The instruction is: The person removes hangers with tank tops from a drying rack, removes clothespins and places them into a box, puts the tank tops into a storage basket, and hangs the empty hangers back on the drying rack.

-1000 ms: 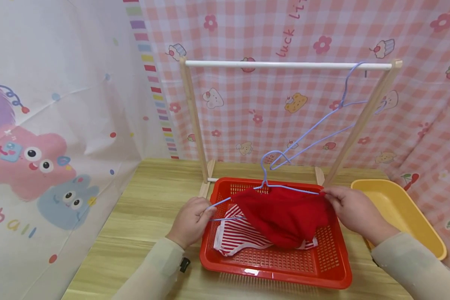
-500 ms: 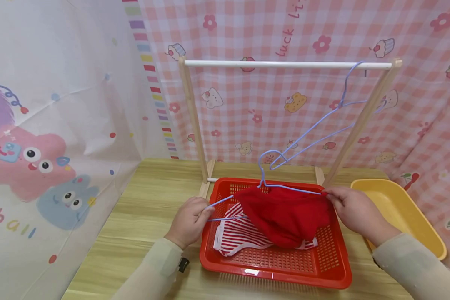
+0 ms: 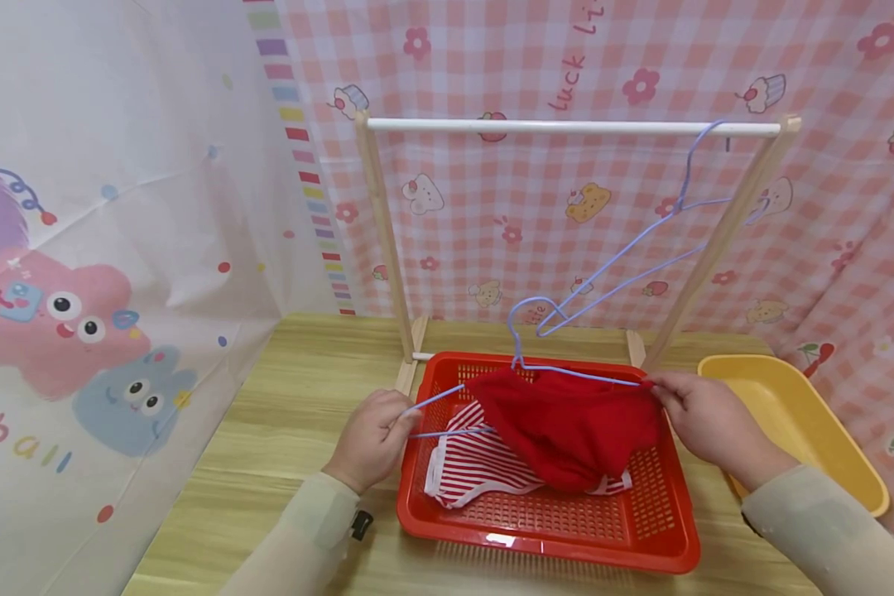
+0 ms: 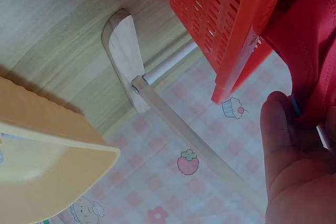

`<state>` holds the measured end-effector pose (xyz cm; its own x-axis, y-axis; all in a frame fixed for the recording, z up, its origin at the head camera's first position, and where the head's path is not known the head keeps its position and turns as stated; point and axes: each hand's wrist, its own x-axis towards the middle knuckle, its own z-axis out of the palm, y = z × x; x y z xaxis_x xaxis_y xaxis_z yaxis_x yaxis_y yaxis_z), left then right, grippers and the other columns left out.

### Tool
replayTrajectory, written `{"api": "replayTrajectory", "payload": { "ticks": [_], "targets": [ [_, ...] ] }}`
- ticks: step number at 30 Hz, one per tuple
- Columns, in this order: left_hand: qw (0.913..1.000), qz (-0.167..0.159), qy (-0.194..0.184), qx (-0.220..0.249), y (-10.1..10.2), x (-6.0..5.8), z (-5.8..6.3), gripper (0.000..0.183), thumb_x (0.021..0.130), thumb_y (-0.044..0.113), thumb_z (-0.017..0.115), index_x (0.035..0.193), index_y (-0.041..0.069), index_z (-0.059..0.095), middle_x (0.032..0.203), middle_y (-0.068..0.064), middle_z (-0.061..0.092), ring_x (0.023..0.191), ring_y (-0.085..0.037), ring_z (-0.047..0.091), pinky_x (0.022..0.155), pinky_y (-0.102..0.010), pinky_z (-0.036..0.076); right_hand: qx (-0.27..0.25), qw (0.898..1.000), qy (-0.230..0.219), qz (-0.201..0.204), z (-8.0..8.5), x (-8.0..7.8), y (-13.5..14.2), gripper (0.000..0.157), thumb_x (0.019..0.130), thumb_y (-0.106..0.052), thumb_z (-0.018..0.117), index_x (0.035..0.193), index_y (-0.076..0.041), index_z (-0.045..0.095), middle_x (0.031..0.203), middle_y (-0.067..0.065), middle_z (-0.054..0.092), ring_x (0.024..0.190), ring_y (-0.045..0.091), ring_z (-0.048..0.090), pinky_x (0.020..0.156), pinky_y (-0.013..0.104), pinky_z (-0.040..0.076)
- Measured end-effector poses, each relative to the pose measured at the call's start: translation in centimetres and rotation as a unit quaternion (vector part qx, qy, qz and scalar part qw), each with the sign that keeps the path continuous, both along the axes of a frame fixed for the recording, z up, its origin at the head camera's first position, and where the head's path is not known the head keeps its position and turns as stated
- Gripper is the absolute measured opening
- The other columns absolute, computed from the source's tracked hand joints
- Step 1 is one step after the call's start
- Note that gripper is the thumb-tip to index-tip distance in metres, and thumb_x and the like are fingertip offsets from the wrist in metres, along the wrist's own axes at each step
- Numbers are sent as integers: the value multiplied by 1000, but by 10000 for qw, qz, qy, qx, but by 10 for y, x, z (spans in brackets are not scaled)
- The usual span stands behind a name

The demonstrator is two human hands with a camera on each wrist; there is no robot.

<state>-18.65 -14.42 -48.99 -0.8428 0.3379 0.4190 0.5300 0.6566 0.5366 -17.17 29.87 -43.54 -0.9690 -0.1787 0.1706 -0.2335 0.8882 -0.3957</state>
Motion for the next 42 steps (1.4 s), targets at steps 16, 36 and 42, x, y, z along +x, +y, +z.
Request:
{"api": "replayTrajectory", "payload": {
  "ticks": [16, 36, 42],
  "targets": [
    [9998, -104, 191, 36, -7, 0, 0, 31, 104, 17, 62, 73, 15, 65, 90, 6, 71, 92, -12, 61, 85, -36, 56, 9, 9999, -130, -102, -2, 2, 0, 22, 104, -11, 61, 119, 1, 72, 106, 21, 78, 94, 36, 75, 85, 61, 59],
    [9994, -156, 297, 21, -9, 0, 0, 29, 103, 16, 63, 75, 15, 68, 90, 4, 73, 92, -14, 63, 84, -37, 56, 83, 9999, 11, -137, -4, 1, 3, 19, 102, -7, 63, 117, 2, 71, 104, 23, 78, 92, 39, 75, 82, 62, 58],
    [9995, -161, 268, 54, -9, 0, 1, 28, 103, 16, 63, 75, 15, 68, 89, 4, 72, 92, -13, 62, 84, -37, 56, 71, 9997, 46, -220, -3, 1, 3, 19, 102, -7, 62, 117, 1, 71, 102, 23, 78, 87, 36, 74, 79, 60, 59]
  ]
}}
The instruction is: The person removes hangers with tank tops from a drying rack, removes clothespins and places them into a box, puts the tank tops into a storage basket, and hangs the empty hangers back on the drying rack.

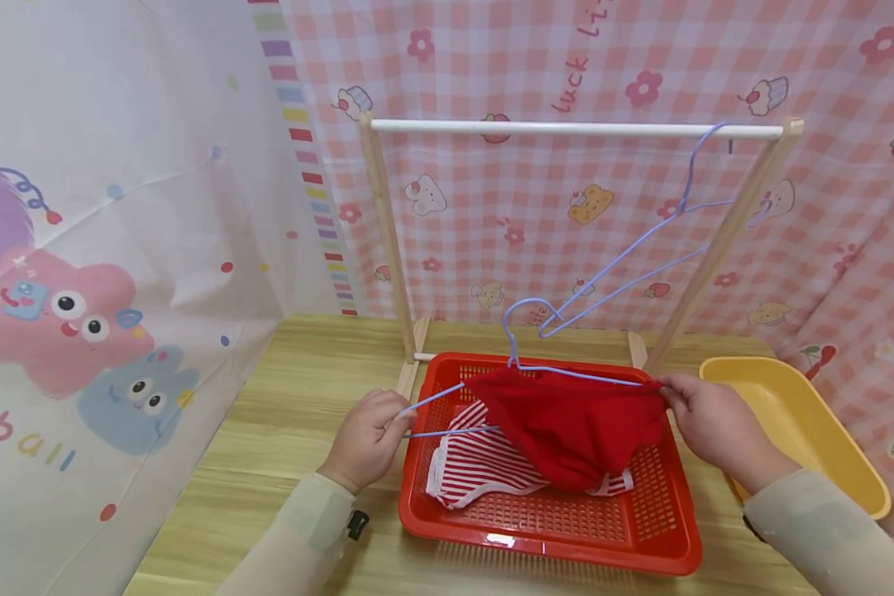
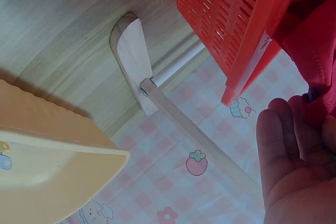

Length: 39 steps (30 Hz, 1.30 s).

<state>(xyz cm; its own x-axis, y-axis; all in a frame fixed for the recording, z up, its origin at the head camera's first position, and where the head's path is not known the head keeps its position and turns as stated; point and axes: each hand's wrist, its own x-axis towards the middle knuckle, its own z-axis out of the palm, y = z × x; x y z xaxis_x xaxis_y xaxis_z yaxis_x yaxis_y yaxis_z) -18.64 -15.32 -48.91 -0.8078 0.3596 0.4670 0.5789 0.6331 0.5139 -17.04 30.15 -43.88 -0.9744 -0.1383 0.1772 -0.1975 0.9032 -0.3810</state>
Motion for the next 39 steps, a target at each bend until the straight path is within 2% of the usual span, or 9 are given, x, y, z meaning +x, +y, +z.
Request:
{"api": "replayTrajectory", "payload": {
  "ticks": [20, 35, 39],
  "targets": [
    [9999, 42, -124, -6, -2, 2, 1, 29, 104, 18, 61, 76, 17, 69, 91, 5, 72, 93, -12, 61, 85, -36, 57, -16, 9998, -155, -119, 1, -1, 0, 20, 104, -8, 59, 115, 0, 72, 102, 21, 78, 79, 27, 68, 72, 50, 57],
    [10000, 19, 60, -24, -3, 1, 0, 28, 104, 18, 61, 78, 15, 71, 92, 4, 73, 93, -13, 63, 85, -36, 57, -56, 9993, -357, -121, 0, -1, 2, 19, 103, -7, 60, 115, 0, 72, 105, 22, 78, 83, 30, 71, 75, 55, 59],
    [10000, -10, 56, 6, -2, 2, 1, 27, 104, 17, 62, 78, 15, 71, 90, 4, 72, 88, -11, 62, 81, -33, 58, -53, 9988, -463, -179, 0, -2, 3, 20, 103, -6, 59, 117, 1, 72, 107, 23, 77, 86, 32, 71, 76, 56, 59]
  ]
}}
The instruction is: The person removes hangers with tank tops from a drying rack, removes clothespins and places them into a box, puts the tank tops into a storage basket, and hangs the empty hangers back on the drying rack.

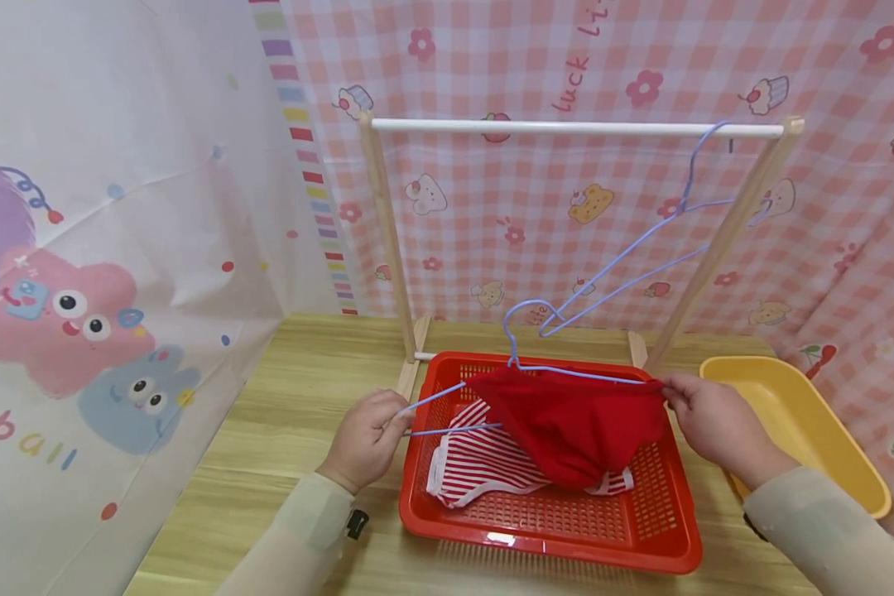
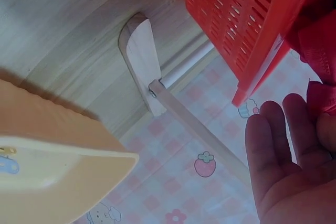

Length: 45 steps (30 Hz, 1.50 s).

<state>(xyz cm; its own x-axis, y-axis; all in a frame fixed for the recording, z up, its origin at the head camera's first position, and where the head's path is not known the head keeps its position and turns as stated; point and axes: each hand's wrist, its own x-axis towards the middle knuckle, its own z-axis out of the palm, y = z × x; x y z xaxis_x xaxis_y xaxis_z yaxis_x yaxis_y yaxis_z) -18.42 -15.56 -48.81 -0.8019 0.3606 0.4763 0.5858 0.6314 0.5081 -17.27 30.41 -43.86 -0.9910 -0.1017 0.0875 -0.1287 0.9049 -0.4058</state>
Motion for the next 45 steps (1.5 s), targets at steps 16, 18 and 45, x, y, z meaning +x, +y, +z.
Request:
{"api": "replayTrajectory", "payload": {
  "ticks": [16, 18, 45],
  "targets": [
    [9996, -70, -108, 235, 0, 1, -2, 26, 105, 15, 61, 80, 13, 71, 87, 6, 68, 79, -5, 56, 70, -25, 55, -438, 9984, -296, -183, -1, -3, 2, 27, 105, -9, 59, 125, 6, 69, 111, 26, 76, 102, 43, 73, 92, 65, 55],
    [9996, -68, -103, 244, 1, 1, -2, 26, 105, 15, 61, 80, 13, 71, 87, 6, 68, 79, -5, 56, 70, -26, 55, -466, 9982, -329, -172, -1, -3, 2, 26, 105, -10, 59, 124, 5, 70, 110, 24, 76, 101, 43, 73, 91, 65, 55],
    [9994, -63, 53, 334, 1, 0, -5, 25, 103, 11, 62, 79, 10, 70, 85, 3, 68, 78, -6, 58, 69, -26, 55, -390, 9965, -710, -210, -4, -2, 2, 23, 104, -15, 60, 117, -2, 74, 99, 13, 77, 83, 24, 61, 75, 41, 51]
  ]
}}
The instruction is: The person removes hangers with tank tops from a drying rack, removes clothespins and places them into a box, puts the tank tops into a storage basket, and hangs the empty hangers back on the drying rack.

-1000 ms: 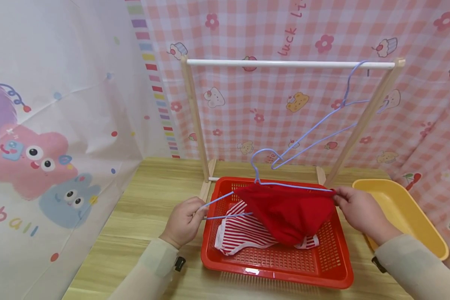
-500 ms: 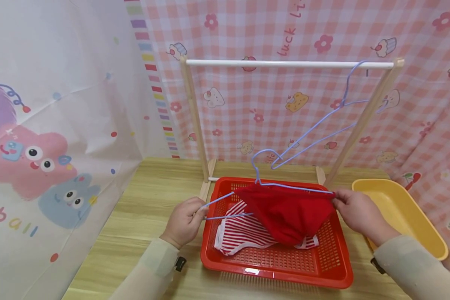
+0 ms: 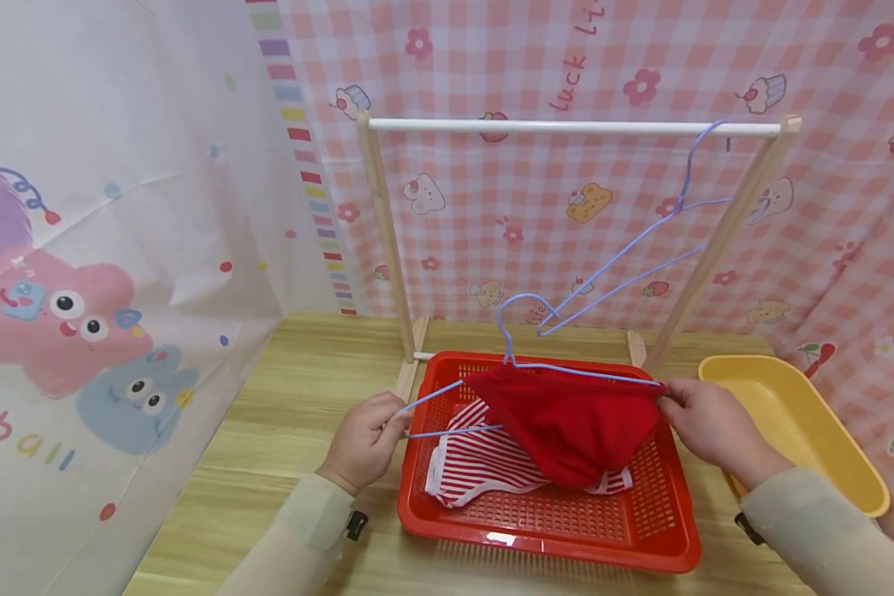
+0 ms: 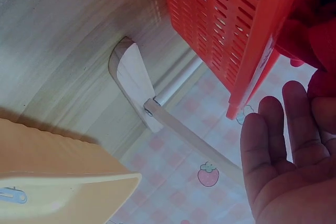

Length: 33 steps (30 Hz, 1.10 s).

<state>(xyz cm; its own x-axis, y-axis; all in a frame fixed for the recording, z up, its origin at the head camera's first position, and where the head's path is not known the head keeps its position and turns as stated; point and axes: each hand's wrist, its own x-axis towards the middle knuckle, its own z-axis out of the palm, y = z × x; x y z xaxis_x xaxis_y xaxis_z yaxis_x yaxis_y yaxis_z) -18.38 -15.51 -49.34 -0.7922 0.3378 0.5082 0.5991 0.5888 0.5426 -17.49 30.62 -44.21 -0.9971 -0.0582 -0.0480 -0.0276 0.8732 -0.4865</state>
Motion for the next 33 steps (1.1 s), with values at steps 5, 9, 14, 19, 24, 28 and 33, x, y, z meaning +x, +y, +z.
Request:
{"api": "replayTrajectory", "payload": {
  "ticks": [5, 9, 14, 19, 24, 28, 33],
  "targets": [
    [9999, -7, 84, 63, 0, 0, -1, 26, 103, 10, 62, 77, 11, 68, 82, 4, 65, 76, -5, 56, 67, -25, 53, -228, 9997, -90, -18, 0, 1, 1, 23, 105, -15, 58, 115, -2, 74, 94, 9, 75, 80, 22, 57, 70, 36, 45],
    [9999, 11, 120, 89, 1, 0, -1, 24, 102, 9, 63, 79, 10, 68, 80, 5, 63, 75, -4, 55, 66, -25, 53, -502, 9987, -103, -17, 1, 1, 3, 26, 105, -16, 54, 113, -1, 74, 89, 7, 72, 75, 21, 52, 64, 34, 39],
    [9999, 54, -23, 99, 4, 1, 2, 24, 103, 11, 62, 81, 9, 69, 79, 5, 61, 74, -4, 54, 67, -25, 54, -748, 9970, -161, -80, 4, 0, 1, 31, 107, -19, 53, 118, 0, 74, 99, 10, 79, 79, 21, 54, 65, 33, 38],
    [9997, 128, -148, 127, 6, 2, 4, 22, 103, 11, 64, 82, 9, 70, 80, 6, 61, 75, -3, 55, 68, -25, 54, -803, 9968, -56, -7, 5, 0, -1, 28, 106, -17, 55, 115, 0, 76, 93, 8, 77, 73, 18, 49, 63, 32, 37],
    [9997, 54, 70, 208, 8, 0, 1, 20, 101, 5, 65, 81, 8, 69, 78, 4, 60, 74, -4, 54, 67, -25, 53, -725, 9974, 12, -8, 3, 2, -4, 24, 103, -13, 59, 112, -1, 78, 94, 10, 80, 78, 18, 56, 67, 33, 41],
    [9997, 47, 32, 242, 7, 0, 0, 19, 100, 5, 66, 81, 8, 70, 78, 5, 60, 73, -4, 53, 66, -25, 52, -484, 9988, 80, 32, 3, 2, -6, 21, 102, -15, 63, 109, -4, 79, 97, 11, 81, 87, 22, 64, 77, 40, 48],
    [9998, 74, -106, 116, 6, 1, 0, 24, 102, 10, 65, 78, 10, 67, 80, 6, 62, 74, -4, 54, 67, -24, 53, -424, 9989, -84, 182, 3, 2, -6, 21, 101, -18, 67, 111, -5, 79, 102, 13, 80, 95, 29, 70, 87, 53, 53]
  ]
}}
